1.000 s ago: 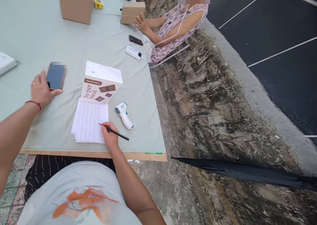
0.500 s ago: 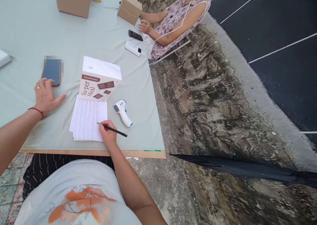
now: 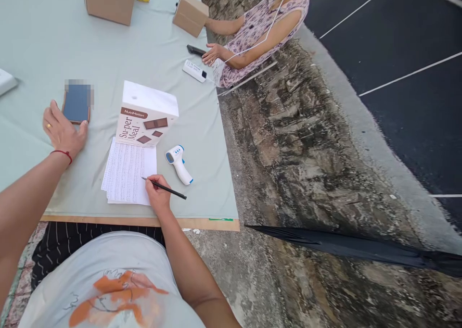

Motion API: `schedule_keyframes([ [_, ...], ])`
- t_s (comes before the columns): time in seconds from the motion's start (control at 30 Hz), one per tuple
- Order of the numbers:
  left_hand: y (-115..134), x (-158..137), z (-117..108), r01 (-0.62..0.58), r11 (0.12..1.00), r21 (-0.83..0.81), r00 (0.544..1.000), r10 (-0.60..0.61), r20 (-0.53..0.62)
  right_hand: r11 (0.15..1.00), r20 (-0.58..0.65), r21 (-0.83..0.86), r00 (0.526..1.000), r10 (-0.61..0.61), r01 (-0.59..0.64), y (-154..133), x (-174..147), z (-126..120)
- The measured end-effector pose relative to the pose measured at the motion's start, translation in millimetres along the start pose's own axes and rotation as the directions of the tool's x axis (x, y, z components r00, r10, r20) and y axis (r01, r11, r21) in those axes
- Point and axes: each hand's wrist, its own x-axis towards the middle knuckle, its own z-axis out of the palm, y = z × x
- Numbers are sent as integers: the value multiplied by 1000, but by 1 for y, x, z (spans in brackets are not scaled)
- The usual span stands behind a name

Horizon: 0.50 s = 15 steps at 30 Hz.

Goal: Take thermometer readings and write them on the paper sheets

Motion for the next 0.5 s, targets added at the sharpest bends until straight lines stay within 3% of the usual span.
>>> schedule_keyframes([
  [0.07, -5, -2, 2, -127, 992, 7, 992, 127, 8, 1000, -6, 8, 1000, 3, -3, 0, 0, 0],
  [0.13, -11, -2, 4, -325, 945, 28, 939, 319, 128, 1000, -1, 3, 1000, 7, -7, 0, 0, 0],
  [0.2, -15, -2, 7, -523, 852, 31, 821, 493, 287, 1000, 4, -11, 1000, 5, -5, 0, 0, 0],
  [0.27, -17, -2, 11, -648, 761, 20, 702, 587, 403, 1000, 4, -19, 1000, 4, -4, 0, 0, 0],
  [0.33, -16, -3, 13, -708, 706, 26, 632, 616, 469, 1000, 4, -14, 1000, 7, -7, 0, 0, -1],
  [0.4, -12, -5, 14, -726, 684, 65, 613, 602, 512, 1000, 11, -10, 1000, 14, -14, -1, 0, -1],
  [0.5, -5, -12, 14, -705, 690, 162, 651, 540, 533, 1000, 25, -22, 1000, 19, -19, -1, 0, 0],
])
